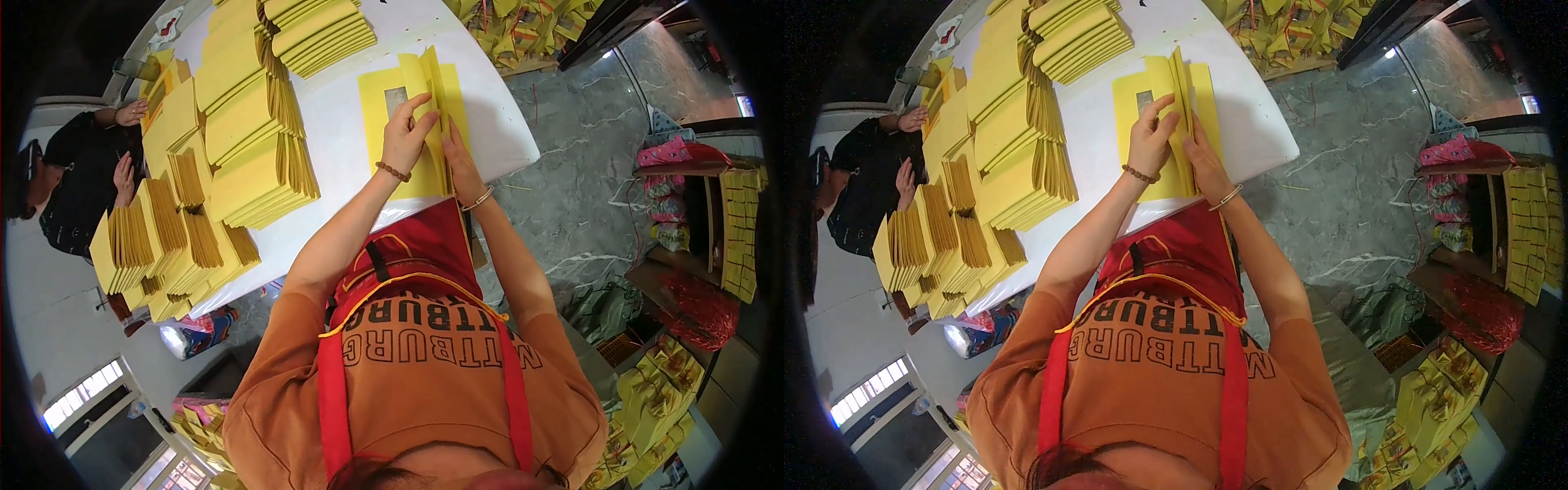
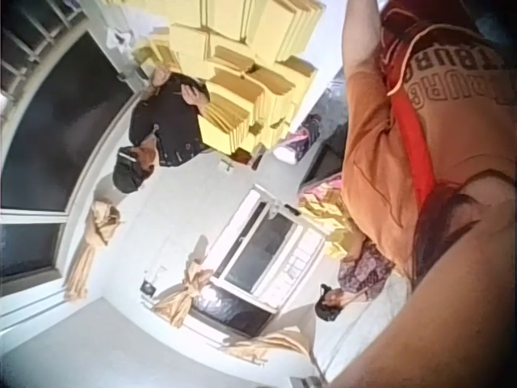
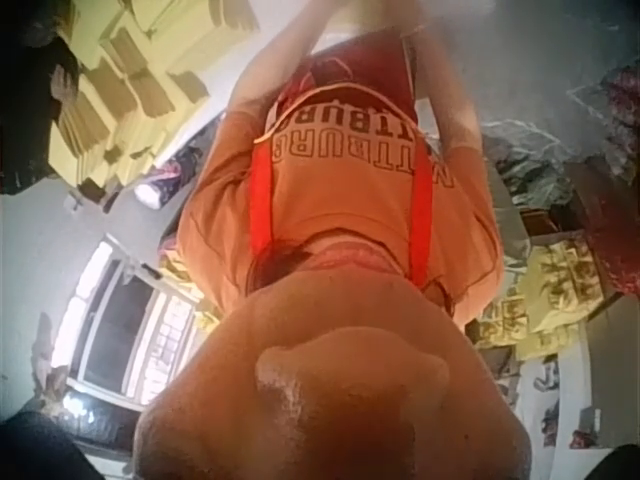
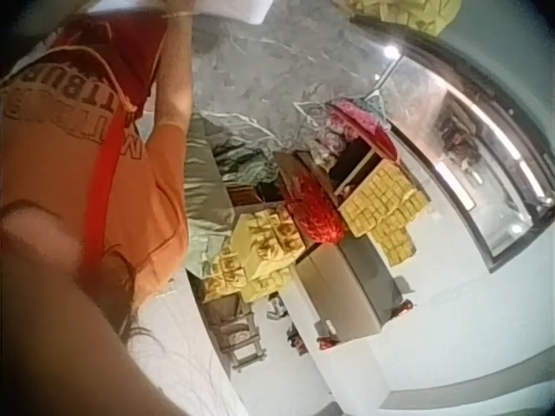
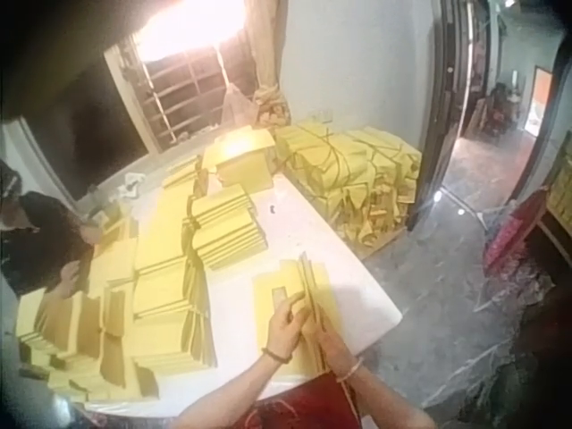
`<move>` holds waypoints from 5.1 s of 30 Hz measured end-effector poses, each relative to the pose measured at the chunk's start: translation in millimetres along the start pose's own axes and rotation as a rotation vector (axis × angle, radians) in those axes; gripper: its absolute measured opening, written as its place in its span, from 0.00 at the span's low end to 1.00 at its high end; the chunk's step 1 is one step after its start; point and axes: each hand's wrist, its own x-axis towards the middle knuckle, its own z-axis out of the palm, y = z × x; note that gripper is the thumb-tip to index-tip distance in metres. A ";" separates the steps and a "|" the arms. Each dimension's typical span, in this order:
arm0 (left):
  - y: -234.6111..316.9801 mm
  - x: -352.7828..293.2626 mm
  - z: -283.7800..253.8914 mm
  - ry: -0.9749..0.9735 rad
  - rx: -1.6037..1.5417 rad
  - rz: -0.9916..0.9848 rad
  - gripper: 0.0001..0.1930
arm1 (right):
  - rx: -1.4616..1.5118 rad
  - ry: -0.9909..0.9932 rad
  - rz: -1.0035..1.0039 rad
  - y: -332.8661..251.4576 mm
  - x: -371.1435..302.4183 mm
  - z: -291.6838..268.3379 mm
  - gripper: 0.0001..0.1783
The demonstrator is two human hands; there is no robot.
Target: Folding sheets of yellow joss paper into stacks.
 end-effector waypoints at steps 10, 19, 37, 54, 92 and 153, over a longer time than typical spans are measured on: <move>1.6 1.8 -1.2 0.037 0.029 0.165 0.16 | -0.061 -0.020 -0.013 -4.9 -2.0 1.6 0.35; 4.1 1.1 1.6 0.018 0.184 0.165 0.21 | -0.115 -0.016 0.026 -4.9 -3.2 0.4 0.36; 5.0 1.9 0.3 0.015 0.088 0.223 0.15 | -0.110 -0.026 -0.054 -4.6 -2.9 1.7 0.36; -4.0 -2.2 -1.9 0.028 0.055 0.066 0.11 | -0.045 0.000 0.006 -6.4 -2.8 0.6 0.34; 8.0 -6.4 -0.2 0.001 -0.033 -0.268 0.11 | -0.135 0.000 -0.005 -10.3 -4.7 1.3 0.35; -3.3 -2.5 -2.2 0.026 -0.012 -0.003 0.10 | -0.069 0.022 -0.019 -2.0 -3.8 1.0 0.33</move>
